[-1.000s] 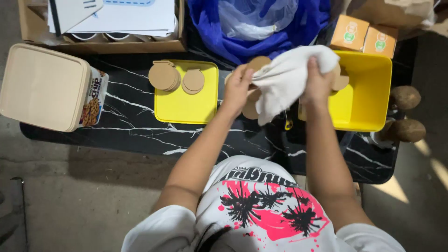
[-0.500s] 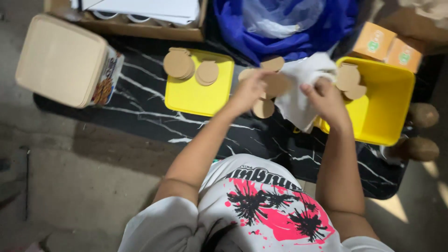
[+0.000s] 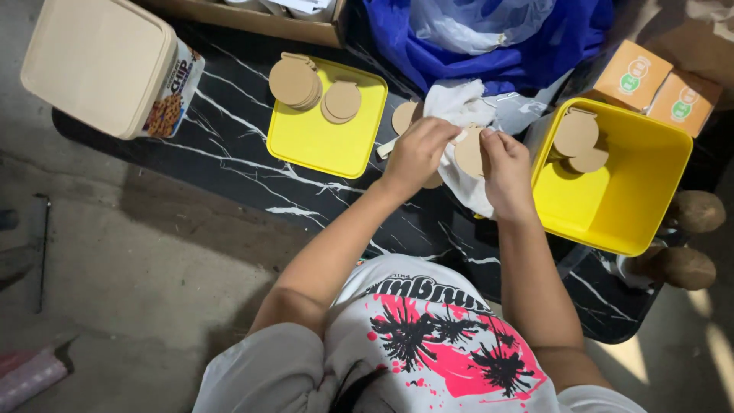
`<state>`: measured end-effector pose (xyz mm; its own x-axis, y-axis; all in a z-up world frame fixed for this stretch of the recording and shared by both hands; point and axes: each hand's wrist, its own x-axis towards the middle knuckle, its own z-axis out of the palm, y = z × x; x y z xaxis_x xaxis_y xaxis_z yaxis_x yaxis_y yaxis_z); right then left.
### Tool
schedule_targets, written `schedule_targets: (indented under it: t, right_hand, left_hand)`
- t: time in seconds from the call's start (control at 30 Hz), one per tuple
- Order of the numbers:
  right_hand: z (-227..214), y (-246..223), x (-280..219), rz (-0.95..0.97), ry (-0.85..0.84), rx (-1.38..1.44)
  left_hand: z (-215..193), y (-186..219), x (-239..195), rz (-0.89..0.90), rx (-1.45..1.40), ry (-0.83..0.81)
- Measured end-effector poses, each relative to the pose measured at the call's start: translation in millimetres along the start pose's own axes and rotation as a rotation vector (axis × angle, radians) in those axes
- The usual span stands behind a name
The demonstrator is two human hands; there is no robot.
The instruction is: Wiping circular cardboard lids with a cloth and organizing them.
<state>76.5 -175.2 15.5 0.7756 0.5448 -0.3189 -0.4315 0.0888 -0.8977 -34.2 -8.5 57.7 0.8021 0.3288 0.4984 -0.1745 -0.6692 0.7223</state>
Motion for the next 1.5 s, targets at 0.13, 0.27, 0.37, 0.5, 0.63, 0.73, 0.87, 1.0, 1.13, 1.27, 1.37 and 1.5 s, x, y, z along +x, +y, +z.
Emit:
schedule_targets:
  t: [0.13,0.27,0.37,0.5,0.63,0.73,0.87,1.0,1.13,1.27,1.37,1.5]
  right_hand:
    - [-23,23,17,-0.015,0.012,0.059]
    - [-24,15,15,-0.057,0.147,-0.1]
    - [-30,16,14,-0.072,0.11,-0.161]
    - [-33,22,16,-0.068,0.069,-0.129]
    - [-28,18,13,-0.059,0.01,-0.029]
    - [-17,12,11,-0.063,-0.011,-0.005]
    - [-8,16,3,-0.091,0.024,-0.175]
    - [-21,79,11,0.07,0.084,-0.213]
    - [41,80,13,0.107,0.078,-0.104]
    - [76,81,32,0.085,0.013,0.273]
    - [88,81,49,0.089,0.074,0.31]
    - [94,59,42,0.111,0.153,0.284]
  left_hand:
    - [5,11,-23,0.073,0.046,0.051]
    - [3,-21,-51,-0.062,0.182,0.071]
    - [-2,-75,-76,-0.249,0.325,0.062]
    - [-27,-90,-67,-0.35,0.486,0.09]
    - [-18,-95,-65,-0.344,0.475,-0.103]
    - [-1,-106,-67,-0.295,0.391,-0.152]
    - [18,-122,-67,-0.243,0.648,-0.146]
    - [25,-144,-70,-0.246,0.704,-0.141]
    - [1,-127,-56,-0.243,0.623,-0.178]
    - [-16,-121,-52,-0.206,0.344,-0.266]
    - [-6,-149,-53,-0.228,0.228,-0.184]
    - [-2,-168,-49,-0.371,0.257,-0.284]
